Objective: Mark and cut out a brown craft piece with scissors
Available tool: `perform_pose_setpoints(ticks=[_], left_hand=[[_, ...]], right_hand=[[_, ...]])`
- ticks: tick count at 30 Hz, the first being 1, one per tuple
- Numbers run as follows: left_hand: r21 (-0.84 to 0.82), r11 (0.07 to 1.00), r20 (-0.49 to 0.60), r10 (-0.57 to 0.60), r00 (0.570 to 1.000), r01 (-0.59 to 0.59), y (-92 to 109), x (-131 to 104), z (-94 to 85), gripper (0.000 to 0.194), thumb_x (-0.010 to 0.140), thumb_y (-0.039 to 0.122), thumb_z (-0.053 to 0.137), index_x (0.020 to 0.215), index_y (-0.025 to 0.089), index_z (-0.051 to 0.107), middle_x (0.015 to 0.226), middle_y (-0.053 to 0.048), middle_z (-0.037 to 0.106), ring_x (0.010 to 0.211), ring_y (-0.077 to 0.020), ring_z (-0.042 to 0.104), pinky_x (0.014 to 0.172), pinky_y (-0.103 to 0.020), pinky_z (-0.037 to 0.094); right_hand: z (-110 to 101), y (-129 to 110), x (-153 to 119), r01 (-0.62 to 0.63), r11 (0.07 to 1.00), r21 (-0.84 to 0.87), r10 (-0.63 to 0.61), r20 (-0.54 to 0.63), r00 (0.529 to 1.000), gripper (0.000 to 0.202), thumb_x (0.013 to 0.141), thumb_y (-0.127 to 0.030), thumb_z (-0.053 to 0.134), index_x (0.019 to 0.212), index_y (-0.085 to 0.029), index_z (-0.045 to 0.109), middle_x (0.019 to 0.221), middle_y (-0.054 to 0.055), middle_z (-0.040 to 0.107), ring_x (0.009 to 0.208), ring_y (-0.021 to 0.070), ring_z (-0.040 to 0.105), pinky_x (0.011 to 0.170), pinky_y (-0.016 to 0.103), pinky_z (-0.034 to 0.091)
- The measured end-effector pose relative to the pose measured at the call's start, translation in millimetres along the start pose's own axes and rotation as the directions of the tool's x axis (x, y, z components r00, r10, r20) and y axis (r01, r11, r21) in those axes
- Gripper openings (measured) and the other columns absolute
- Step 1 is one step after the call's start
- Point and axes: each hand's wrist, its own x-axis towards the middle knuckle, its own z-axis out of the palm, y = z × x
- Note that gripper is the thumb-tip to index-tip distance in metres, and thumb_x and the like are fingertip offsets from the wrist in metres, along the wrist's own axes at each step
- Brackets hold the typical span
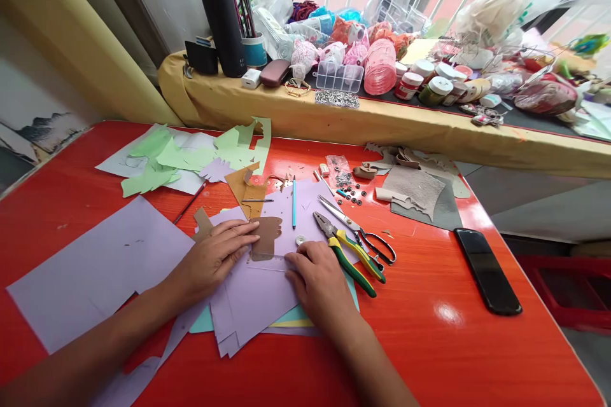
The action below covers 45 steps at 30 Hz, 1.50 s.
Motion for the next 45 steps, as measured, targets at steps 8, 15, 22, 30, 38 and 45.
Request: perform_pose_setpoints(ticks=[8,15,22,30,38,45], left_hand=[[-0.035,0.998,0.042,0.058,0.997,-0.056,-8,16,-12.2,0.032,0.11,0.021,0.049,0.126,0.026,0.076,0.145,-0.004,0.074,0.133,-0.0256,0.062,0.112,-0.049,0.056],[0.002,1.0,0.066,-0.004,0.998,0.004,-6,55,-2.9,0.03,0.103,0.015,0.057,0.128,0.021,0.072,0.13,-0.01,0.072,0.122,-0.0286,0.062,0.106,-0.049,0.056],[-0.057,0.994,0.125,0.095,0.988,-0.089,-12,77,4.8,0.03,0.101,0.01,0.056,0.115,0.024,0.079,0.105,-0.006,0.072,0.103,-0.0244,0.063,0.091,-0.039,0.055],[-0.099,0.988,0.116,0.127,0.985,-0.116,-10,80,5.1,0.024,0.103,0.014,0.06,0.109,0.026,0.081,0.106,-0.005,0.075,0.104,-0.0234,0.065,0.092,-0.038,0.055],[-0.007,0.998,0.006,0.056,0.998,-0.056,8,19,-17.6,0.024,0.109,0.019,0.052,0.109,0.021,0.076,0.109,-0.007,0.074,0.103,-0.025,0.064,0.09,-0.043,0.057],[0.273,0.943,-0.045,0.209,0.977,-0.189,29,-19,-6.1,0.028,0.105,0.008,0.055,0.125,0.015,0.073,0.129,-0.011,0.078,0.111,-0.0272,0.069,0.097,-0.045,0.06]], right_hand=[[-3,-8,3,-0.003,0.999,-0.045,0.004,0.027,1.0,0.023,0.098,-0.011,0.075,0.12,-0.019,0.074,0.113,0.012,0.072,0.105,0.0309,0.067,0.093,0.048,0.06],[-5,-7,9,-0.013,0.996,-0.093,0.017,0.044,0.999,0.023,0.098,-0.015,0.077,0.121,-0.021,0.075,0.113,0.011,0.072,0.104,0.0309,0.068,0.093,0.048,0.061],[-15,0,19,-0.016,0.988,-0.151,0.028,0.081,0.996,0.023,0.1,-0.018,0.077,0.122,-0.021,0.075,0.112,0.011,0.072,0.103,0.0311,0.068,0.092,0.048,0.061],[-12,4,28,-0.015,0.99,-0.142,0.024,0.059,0.998,0.02,0.101,-0.018,0.075,0.121,-0.021,0.076,0.112,0.011,0.072,0.104,0.0312,0.066,0.092,0.048,0.06],[-6,0,17,0.002,0.994,-0.112,0.003,0.042,0.999,0.02,0.102,-0.017,0.074,0.121,-0.022,0.077,0.116,0.011,0.072,0.107,0.0305,0.066,0.094,0.047,0.058],[-6,-2,20,0.012,0.995,-0.096,-0.007,0.058,0.998,0.019,0.106,-0.019,0.068,0.122,-0.023,0.078,0.114,0.012,0.072,0.106,0.0302,0.066,0.093,0.047,0.058]])
